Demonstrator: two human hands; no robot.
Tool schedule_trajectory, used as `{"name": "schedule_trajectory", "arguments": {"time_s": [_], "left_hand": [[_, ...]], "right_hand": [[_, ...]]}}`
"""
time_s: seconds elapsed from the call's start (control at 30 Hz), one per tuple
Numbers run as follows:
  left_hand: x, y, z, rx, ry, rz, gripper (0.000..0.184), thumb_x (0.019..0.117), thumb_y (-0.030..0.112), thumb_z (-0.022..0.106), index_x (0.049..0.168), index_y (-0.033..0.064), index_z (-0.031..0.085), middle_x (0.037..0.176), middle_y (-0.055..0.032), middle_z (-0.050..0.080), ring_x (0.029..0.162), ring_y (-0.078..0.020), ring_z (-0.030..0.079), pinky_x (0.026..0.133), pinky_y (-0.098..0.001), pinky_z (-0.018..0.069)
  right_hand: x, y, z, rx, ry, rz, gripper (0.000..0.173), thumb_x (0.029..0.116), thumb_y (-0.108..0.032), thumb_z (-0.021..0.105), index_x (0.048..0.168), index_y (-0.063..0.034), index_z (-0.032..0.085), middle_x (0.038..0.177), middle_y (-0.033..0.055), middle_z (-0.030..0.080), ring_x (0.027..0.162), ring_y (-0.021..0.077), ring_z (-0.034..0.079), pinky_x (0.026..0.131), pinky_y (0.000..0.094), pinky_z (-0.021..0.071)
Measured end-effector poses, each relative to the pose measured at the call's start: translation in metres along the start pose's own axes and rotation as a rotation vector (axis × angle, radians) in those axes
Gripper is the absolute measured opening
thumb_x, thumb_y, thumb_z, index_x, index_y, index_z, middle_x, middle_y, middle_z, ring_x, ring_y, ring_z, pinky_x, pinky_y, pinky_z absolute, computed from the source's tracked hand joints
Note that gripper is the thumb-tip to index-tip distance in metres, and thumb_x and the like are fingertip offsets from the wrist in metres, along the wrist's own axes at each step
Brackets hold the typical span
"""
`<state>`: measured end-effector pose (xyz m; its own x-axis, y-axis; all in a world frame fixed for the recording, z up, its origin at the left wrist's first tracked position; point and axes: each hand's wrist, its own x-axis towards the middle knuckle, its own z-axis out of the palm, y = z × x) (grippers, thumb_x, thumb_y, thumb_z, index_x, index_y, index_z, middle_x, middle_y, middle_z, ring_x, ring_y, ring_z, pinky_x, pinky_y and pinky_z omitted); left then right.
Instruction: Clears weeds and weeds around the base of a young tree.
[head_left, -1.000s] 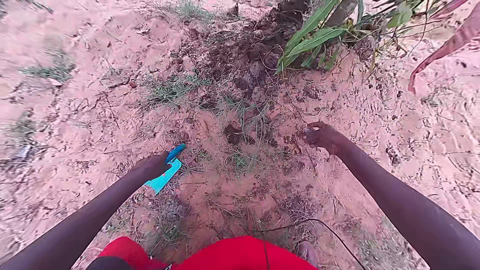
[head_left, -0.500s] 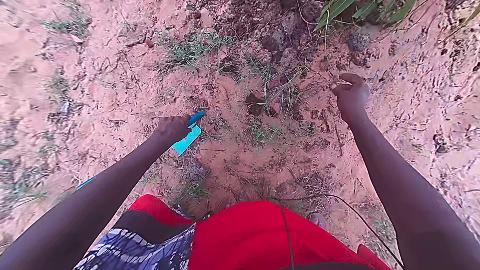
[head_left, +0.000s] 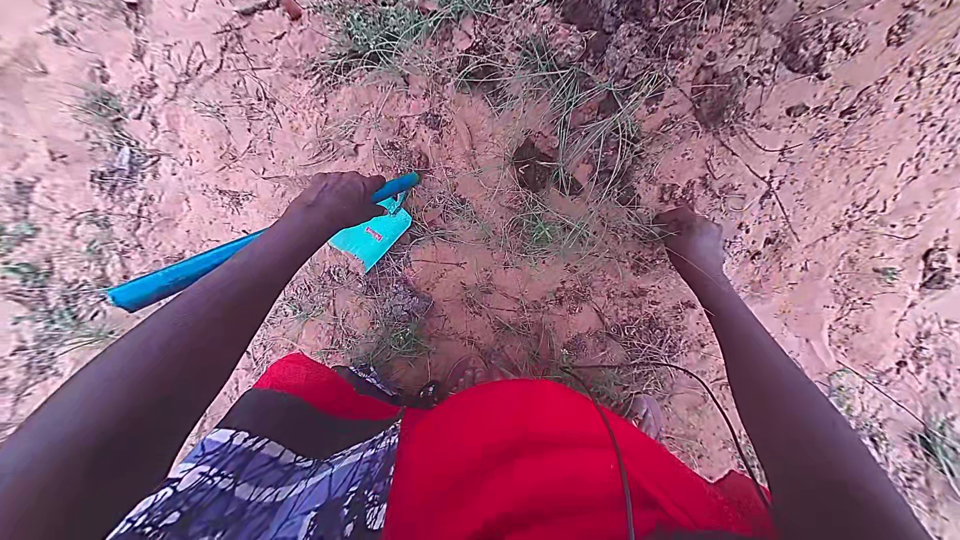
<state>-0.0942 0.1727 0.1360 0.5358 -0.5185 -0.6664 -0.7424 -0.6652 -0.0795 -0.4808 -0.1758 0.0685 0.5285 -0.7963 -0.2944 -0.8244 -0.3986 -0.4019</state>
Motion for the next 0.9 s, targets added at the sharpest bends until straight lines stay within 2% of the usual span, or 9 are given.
{"name": "schedule_trajectory", "arguments": {"time_s": [0.07, 0.2, 0.33, 0.43, 0.5, 0.6, 0.73, 0.8, 0.9], "left_hand": [[0.0, 0.0, -0.002, 0.007, -0.006, -0.002, 0.038, 0.1012, 0.035, 0.065, 0.128, 0.0075, 0.062, 0.105, -0.0284, 0.069, 0.103, -0.0513, 0.066, 0.083, -0.0715, 0.0476], [0.002, -0.004, -0.004, -0.02, -0.015, 0.011, 0.039, 0.1009, 0.034, 0.066, 0.131, 0.0096, 0.061, 0.106, -0.0295, 0.069, 0.102, -0.0534, 0.065, 0.082, -0.0743, 0.0458], [0.011, -0.015, -0.006, -0.059, -0.025, 0.015, 0.046, 0.0997, 0.035, 0.067, 0.142, 0.0186, 0.058, 0.112, -0.0298, 0.068, 0.106, -0.0545, 0.064, 0.085, -0.0773, 0.0438], [0.007, -0.014, -0.009, -0.017, -0.035, 0.037, 0.046, 0.102, 0.031, 0.064, 0.144, 0.0135, 0.056, 0.116, -0.0307, 0.067, 0.108, -0.0541, 0.064, 0.086, -0.0761, 0.0448], [0.002, 0.013, -0.037, 0.077, -0.318, -0.152, 0.053, 0.1081, 0.029, 0.052, 0.158, 0.0213, 0.038, 0.146, -0.02, 0.055, 0.137, -0.0404, 0.051, 0.11, -0.0614, 0.038], [0.019, -0.026, -0.002, -0.107, -0.028, 0.087, 0.048, 0.1, 0.028, 0.067, 0.144, 0.012, 0.056, 0.112, -0.0322, 0.067, 0.105, -0.0539, 0.064, 0.087, -0.0757, 0.0444], [0.014, -0.001, -0.015, -0.108, -0.192, -0.099, 0.05, 0.1029, 0.026, 0.063, 0.151, 0.0218, 0.049, 0.127, -0.0248, 0.064, 0.118, -0.0444, 0.061, 0.099, -0.0617, 0.0446], [0.016, -0.013, -0.004, -0.151, -0.098, 0.016, 0.049, 0.1012, 0.026, 0.065, 0.147, 0.0129, 0.052, 0.115, -0.0328, 0.065, 0.103, -0.0528, 0.064, 0.086, -0.071, 0.0464], [0.019, -0.018, 0.001, -0.159, -0.078, 0.045, 0.051, 0.1004, 0.028, 0.066, 0.146, 0.0122, 0.052, 0.113, -0.0338, 0.065, 0.104, -0.0548, 0.063, 0.087, -0.0741, 0.0447]], "right_hand": [[-0.011, 0.004, 0.003, 0.069, 0.1, 0.1, 0.025, 0.0982, -0.014, 0.066, 0.118, 0.0007, 0.066, 0.099, 0.0259, 0.07, 0.095, 0.0458, 0.067, 0.083, 0.0686, 0.0475], [-0.05, 0.027, 0.048, 0.392, 0.187, 0.23, 0.028, 0.1024, -0.023, 0.065, 0.112, 0.0032, 0.063, 0.083, 0.012, 0.064, 0.072, 0.0204, 0.06, 0.074, 0.0441, 0.0507], [-0.065, 0.018, 0.076, 0.321, 0.087, 0.059, 0.031, 0.1026, -0.015, 0.062, 0.125, 0.0057, 0.067, 0.108, 0.0255, 0.073, 0.101, 0.0374, 0.07, 0.095, 0.0575, 0.0516], [-0.049, 0.0, 0.075, 0.244, 0.179, 0.064, 0.031, 0.1029, -0.016, 0.062, 0.121, 0.0092, 0.062, 0.111, 0.031, 0.067, 0.107, 0.047, 0.065, 0.097, 0.0644, 0.0467], [-0.039, -0.007, 0.076, 0.265, 0.27, 0.07, 0.034, 0.098, -0.011, 0.064, 0.125, 0.0102, 0.065, 0.121, 0.0338, 0.066, 0.116, 0.0484, 0.063, 0.103, 0.0618, 0.0446], [-0.032, -0.01, 0.09, 0.338, 0.378, 0.094, 0.033, 0.0944, -0.013, 0.069, 0.119, 0.008, 0.069, 0.127, 0.0327, 0.062, 0.118, 0.044, 0.061, 0.102, 0.0545, 0.0472], [-0.034, -0.012, 0.098, 0.449, 0.409, 0.038, 0.031, 0.0989, -0.016, 0.064, 0.113, 0.0103, 0.071, 0.132, 0.0328, 0.059, 0.124, 0.0421, 0.057, 0.107, 0.0536, 0.043], [-0.034, -0.004, 0.093, 0.511, 0.322, -0.002, 0.03, 0.103, -0.015, 0.058, 0.111, 0.0113, 0.07, 0.12, 0.0294, 0.067, 0.114, 0.0373, 0.065, 0.102, 0.0527, 0.0475], [-0.021, 0.015, 0.079, 0.754, 0.104, 0.096, 0.034, 0.1118, -0.02, 0.041, 0.106, 0.0054, 0.064, 0.085, 0.0042, 0.067, 0.071, 0.0054, 0.064, 0.07, 0.026, 0.0565]]}}
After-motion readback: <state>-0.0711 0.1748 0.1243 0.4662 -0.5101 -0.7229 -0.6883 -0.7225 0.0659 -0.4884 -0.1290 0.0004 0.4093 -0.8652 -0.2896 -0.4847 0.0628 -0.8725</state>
